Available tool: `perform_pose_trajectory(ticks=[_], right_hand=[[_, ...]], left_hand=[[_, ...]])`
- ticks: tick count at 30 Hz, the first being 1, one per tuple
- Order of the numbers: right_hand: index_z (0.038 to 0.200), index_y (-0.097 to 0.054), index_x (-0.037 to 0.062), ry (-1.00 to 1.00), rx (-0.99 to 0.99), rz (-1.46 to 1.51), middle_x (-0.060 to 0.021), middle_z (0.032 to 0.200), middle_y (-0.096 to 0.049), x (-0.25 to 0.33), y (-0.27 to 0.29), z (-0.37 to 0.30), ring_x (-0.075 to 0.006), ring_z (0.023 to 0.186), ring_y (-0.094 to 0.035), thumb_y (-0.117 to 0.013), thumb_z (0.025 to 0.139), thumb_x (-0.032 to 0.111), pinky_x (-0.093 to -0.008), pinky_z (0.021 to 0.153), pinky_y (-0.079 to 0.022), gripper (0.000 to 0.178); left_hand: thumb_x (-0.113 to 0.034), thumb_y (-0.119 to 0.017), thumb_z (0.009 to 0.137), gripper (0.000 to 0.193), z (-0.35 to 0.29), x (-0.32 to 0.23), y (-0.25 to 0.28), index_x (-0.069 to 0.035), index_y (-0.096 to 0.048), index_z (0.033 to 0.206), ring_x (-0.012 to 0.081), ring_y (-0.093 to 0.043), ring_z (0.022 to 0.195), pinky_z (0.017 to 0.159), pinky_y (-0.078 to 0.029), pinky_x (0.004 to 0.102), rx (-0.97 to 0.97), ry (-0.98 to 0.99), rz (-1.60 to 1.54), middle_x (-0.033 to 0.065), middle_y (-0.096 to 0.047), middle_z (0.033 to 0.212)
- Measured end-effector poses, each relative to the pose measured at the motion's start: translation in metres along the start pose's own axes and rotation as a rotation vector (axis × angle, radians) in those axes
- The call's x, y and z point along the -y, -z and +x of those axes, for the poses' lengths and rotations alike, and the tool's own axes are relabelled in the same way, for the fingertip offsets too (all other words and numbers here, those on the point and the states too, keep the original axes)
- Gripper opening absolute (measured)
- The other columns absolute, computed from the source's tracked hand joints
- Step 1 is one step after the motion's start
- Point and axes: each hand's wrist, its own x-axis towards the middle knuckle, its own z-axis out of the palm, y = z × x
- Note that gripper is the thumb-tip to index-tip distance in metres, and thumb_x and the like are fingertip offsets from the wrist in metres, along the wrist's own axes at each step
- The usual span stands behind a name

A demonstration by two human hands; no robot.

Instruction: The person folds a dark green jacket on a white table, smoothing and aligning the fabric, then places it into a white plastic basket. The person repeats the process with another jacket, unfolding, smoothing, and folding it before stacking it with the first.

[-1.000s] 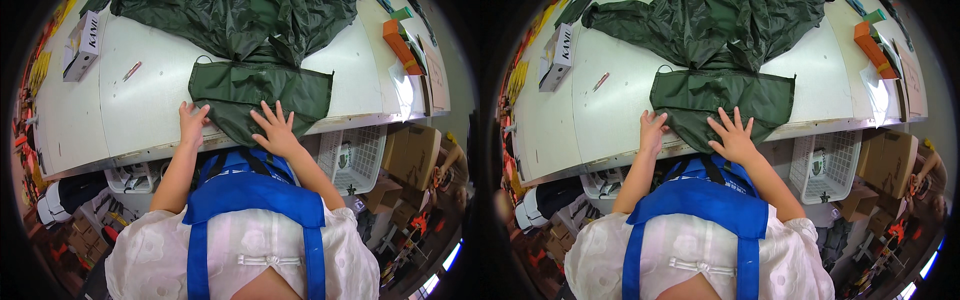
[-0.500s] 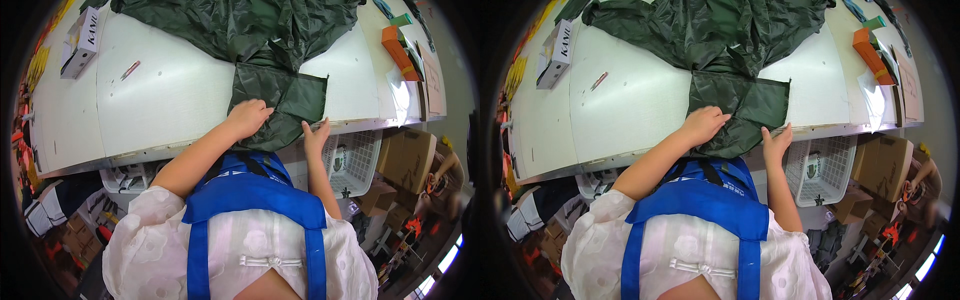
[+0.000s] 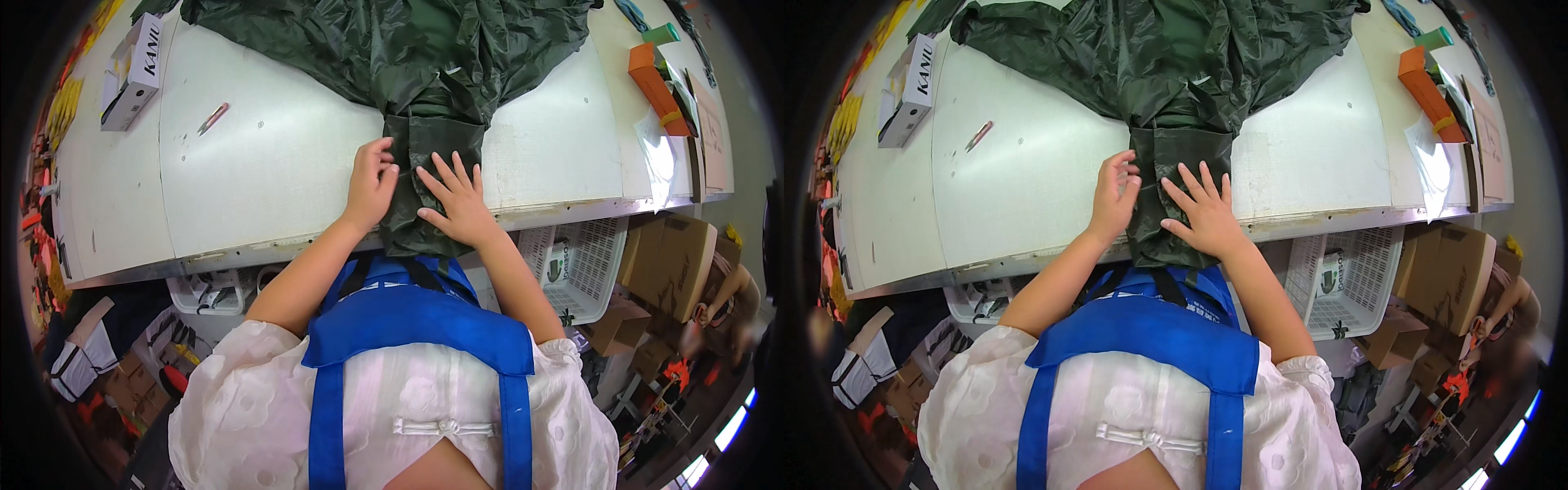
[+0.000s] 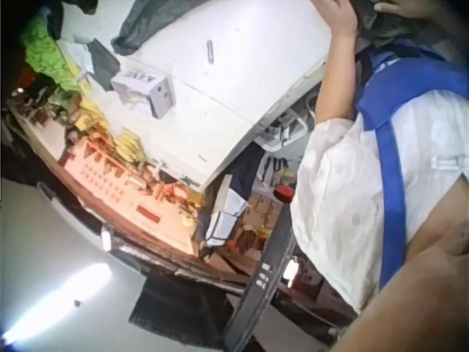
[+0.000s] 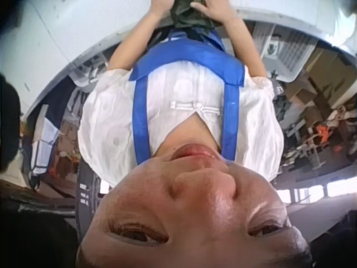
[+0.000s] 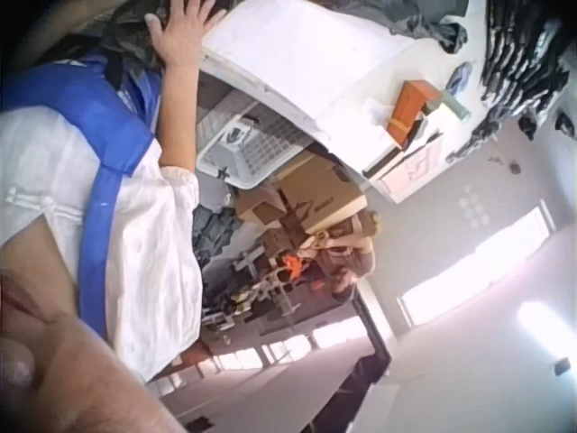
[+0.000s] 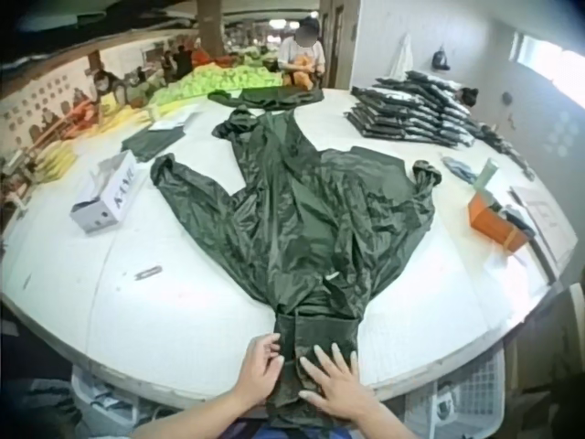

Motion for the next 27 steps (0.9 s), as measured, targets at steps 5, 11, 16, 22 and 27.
perform_pose_trajectory(ticks=[5,11,16,22,27], right_hand=[[0.125,-0.053,0.0107,0.064,0.171,0.337,-0.0130,0.126,-0.055,-0.035,-0.009,0.015,-0.0378,0.117,-0.048,-0.066,0.083,0.031,-0.0465,0.094,-0.041,0.049],[0.102,-0.064,0.0036,-0.347,-0.655,0.089,-0.0144,0.095,-0.064,-0.054,0.030,0.088,-0.0359,0.094,-0.060,-0.068,0.082,0.018,-0.0433,0.081,-0.047,0.026],[0.122,-0.053,0.0036,-0.774,-0.678,0.636,-0.0182,0.107,-0.062,-0.126,0.039,0.054,-0.0256,0.085,-0.065,-0.066,0.084,0.017,-0.0354,0.071,-0.051,0.042],[0.132,-0.050,0.0234,0.209,0.068,-0.208,-0.0071,0.144,-0.039,-0.032,0.009,-0.065,-0.0319,0.138,-0.029,-0.064,0.069,0.009,-0.0518,0.113,-0.019,0.066],[0.101,-0.061,0.0061,-0.563,0.039,0.452,-0.0187,0.102,-0.064,-0.021,0.002,-0.009,-0.0378,0.095,-0.061,-0.068,0.078,0.018,-0.0433,0.079,-0.049,0.027]], left_hand=[[-0.030,-0.054,0.092,0.037,0.017,0.005,-0.003,-0.018,-0.058,0.126,0.0287,-0.035,0.135,0.113,-0.018,0.0509,0.439,-0.403,0.843,0.0073,-0.044,0.143],[-0.041,-0.052,0.092,0.046,0.005,0.019,-0.011,-0.031,-0.048,0.137,0.0246,-0.020,0.143,0.114,-0.009,0.0557,0.532,-0.345,1.034,0.0044,-0.025,0.154],[-0.043,-0.051,0.092,0.050,-0.001,0.021,-0.009,-0.031,-0.044,0.140,0.0255,-0.021,0.143,0.114,-0.010,0.0546,0.539,-0.319,1.030,0.0053,-0.026,0.154],[-0.042,-0.052,0.091,0.053,-0.004,0.021,-0.013,-0.032,-0.041,0.142,0.0255,-0.022,0.143,0.114,-0.011,0.0542,0.501,-0.309,1.048,0.0057,-0.025,0.155],[-0.030,-0.048,0.094,0.052,-0.001,0.044,0.001,-0.029,-0.035,0.145,0.0215,-0.022,0.143,0.115,-0.012,0.0504,0.572,-0.537,1.306,0.0023,-0.028,0.153]])
